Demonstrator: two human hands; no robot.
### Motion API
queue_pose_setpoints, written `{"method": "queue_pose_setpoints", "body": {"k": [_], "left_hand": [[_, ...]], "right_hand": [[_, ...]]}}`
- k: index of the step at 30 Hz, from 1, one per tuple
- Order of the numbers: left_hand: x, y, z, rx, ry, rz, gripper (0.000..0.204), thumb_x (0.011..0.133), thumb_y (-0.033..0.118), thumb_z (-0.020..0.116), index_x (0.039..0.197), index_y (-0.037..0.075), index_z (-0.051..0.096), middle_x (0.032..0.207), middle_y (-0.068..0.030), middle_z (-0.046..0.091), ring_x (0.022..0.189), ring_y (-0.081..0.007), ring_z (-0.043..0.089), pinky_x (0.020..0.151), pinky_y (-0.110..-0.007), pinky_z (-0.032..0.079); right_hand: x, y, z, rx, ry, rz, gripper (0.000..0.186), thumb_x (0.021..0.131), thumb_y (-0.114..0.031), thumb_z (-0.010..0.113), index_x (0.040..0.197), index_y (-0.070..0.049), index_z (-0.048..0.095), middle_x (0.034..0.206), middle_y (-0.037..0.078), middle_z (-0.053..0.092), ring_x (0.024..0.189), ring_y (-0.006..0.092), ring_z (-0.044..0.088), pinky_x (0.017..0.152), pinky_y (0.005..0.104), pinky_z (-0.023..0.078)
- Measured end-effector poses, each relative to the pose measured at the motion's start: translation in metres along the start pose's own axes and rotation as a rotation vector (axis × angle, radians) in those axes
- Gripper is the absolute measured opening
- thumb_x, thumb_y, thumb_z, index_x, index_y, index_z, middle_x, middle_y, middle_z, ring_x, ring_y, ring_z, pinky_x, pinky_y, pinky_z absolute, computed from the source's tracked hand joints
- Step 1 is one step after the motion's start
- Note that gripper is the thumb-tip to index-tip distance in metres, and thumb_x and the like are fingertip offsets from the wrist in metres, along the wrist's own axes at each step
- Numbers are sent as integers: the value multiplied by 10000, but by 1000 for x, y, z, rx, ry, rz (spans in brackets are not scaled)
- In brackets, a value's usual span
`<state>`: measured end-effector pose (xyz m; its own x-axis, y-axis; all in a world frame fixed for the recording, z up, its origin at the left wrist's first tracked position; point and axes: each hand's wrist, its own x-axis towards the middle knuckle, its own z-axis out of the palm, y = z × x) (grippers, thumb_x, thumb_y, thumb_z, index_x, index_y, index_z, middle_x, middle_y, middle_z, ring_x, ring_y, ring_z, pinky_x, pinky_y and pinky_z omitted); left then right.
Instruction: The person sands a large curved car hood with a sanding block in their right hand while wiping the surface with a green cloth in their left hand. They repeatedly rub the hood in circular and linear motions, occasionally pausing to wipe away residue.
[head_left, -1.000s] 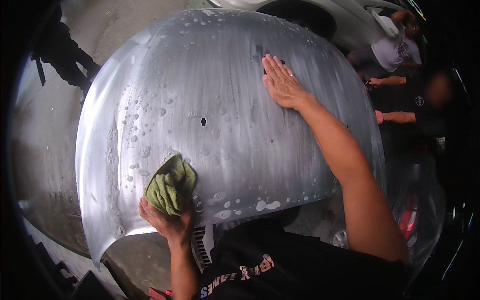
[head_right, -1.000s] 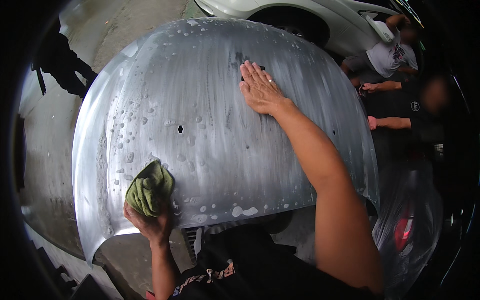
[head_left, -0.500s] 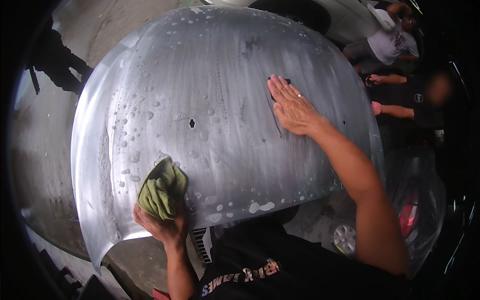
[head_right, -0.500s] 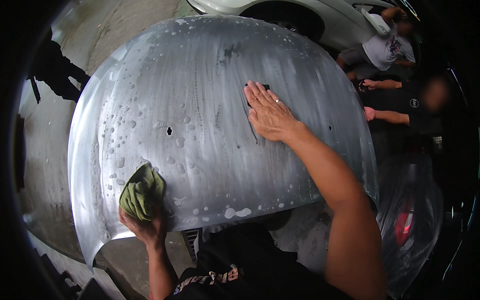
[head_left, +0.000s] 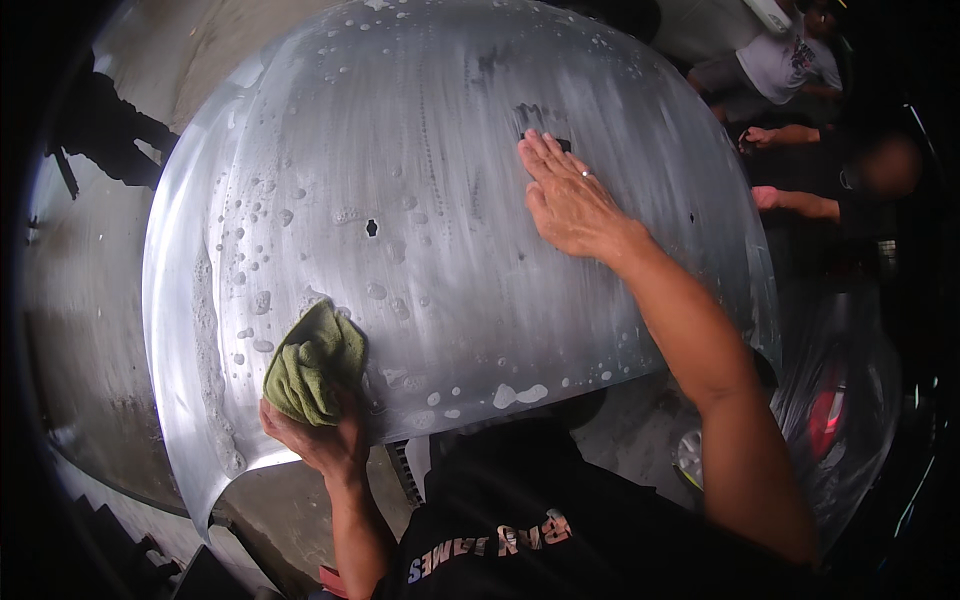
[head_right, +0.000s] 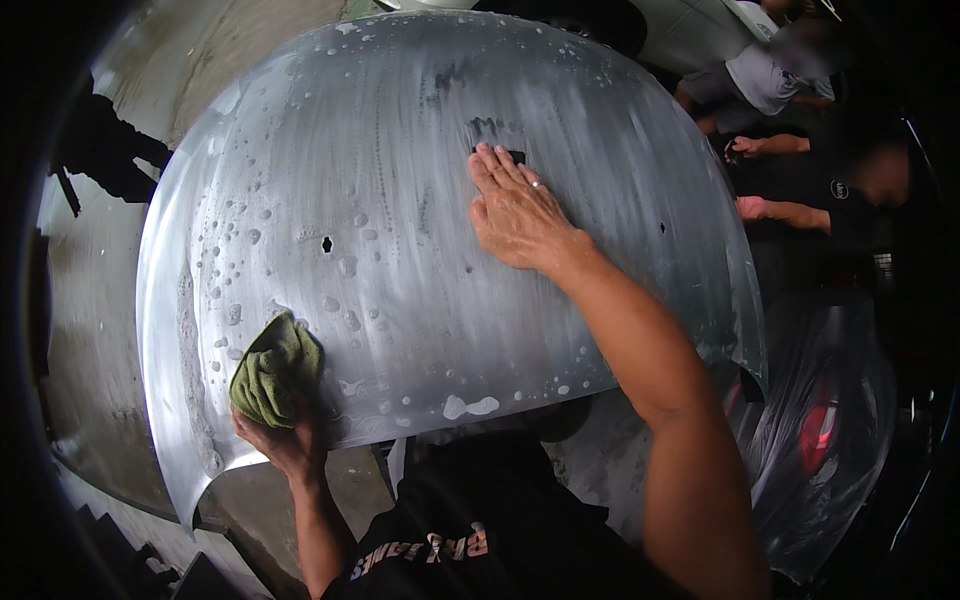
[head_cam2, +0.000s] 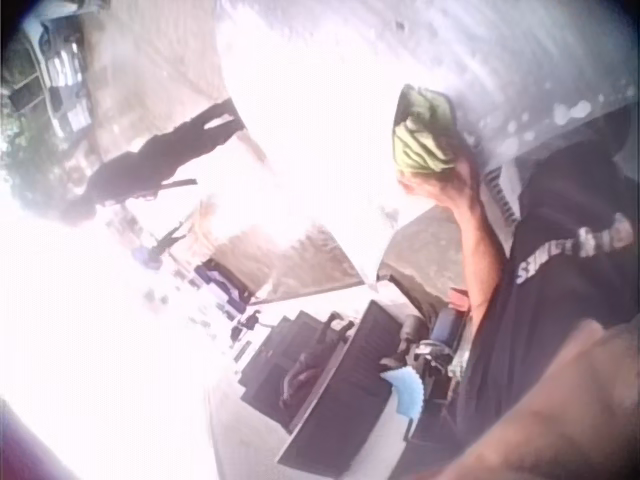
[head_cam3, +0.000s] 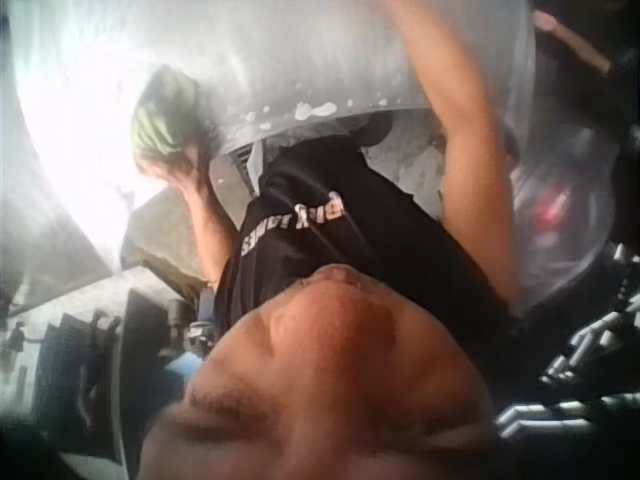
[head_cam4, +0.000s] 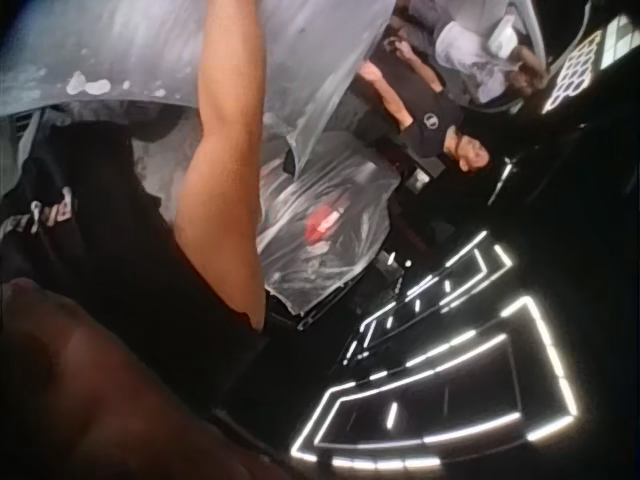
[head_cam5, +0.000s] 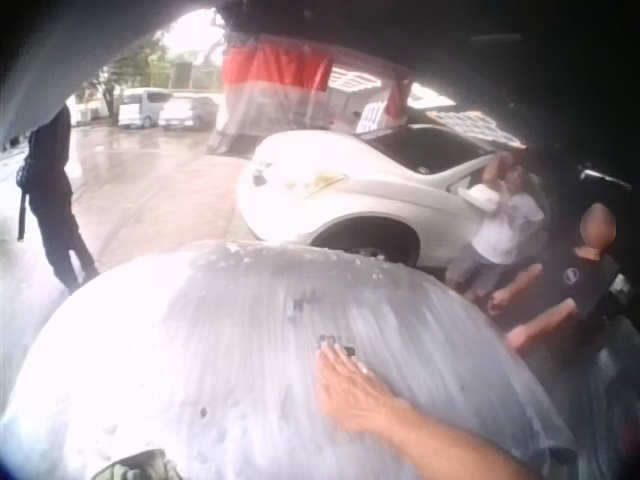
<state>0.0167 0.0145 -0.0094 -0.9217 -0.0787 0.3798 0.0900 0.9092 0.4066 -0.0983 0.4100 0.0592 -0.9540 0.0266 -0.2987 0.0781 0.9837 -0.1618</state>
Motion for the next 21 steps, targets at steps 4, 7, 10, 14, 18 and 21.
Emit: {"method": "queue_pose_setpoints", "body": {"k": [4,7,10,14,18,21], "left_hand": [[-3,3,1,-32,59,47,551,906,213,783,1376,15,575,1326,-176,642,1285,-364,559,1116,-497,374],[7,5,3,-31,111,68,526,915,211,773,1368,19,588,1327,-172,643,1280,-359,567,1116,-495,374],[9,3,3,-15,69,99,530,911,218,777,1368,19,596,1343,-173,634,1290,-354,566,1119,-496,374],[6,-1,2,-19,41,51,580,892,236,795,1387,16,585,1372,-174,621,1308,-351,555,1136,-495,358],[2,0,0,-74,25,47,656,872,260,816,1419,14,552,1383,-169,614,1312,-363,544,1147,-493,347],[-6,-4,2,-87,27,24,703,859,247,832,1440,6,518,1393,-192,590,1312,-394,520,1136,-511,373]], "right_hand": [[-3,7,12,-58,6,-53,669,1084,-303,241,1670,7,152,1765,161,111,1637,295,89,1350,447,107],[87,18,-13,-30,67,29,675,1105,-350,225,1681,-16,114,1771,147,87,1641,282,56,1349,452,75],[121,19,-23,45,137,118,679,1118,-399,213,1695,-65,85,1780,113,56,1643,267,22,1347,435,61],[-15,7,42,-62,140,-78,705,1120,-435,241,1696,-67,67,1779,125,46,1644,277,24,1344,457,54],[-156,-1,68,-75,7,-165,724,1112,-399,341,1694,-51,87,1775,150,60,1643,302,52,1338,483,64],[-137,2,54,-103,-33,-147,728,1111,-401,335,1690,-37,83,1774,148,61,1643,298,46,1340,481,68]]}}
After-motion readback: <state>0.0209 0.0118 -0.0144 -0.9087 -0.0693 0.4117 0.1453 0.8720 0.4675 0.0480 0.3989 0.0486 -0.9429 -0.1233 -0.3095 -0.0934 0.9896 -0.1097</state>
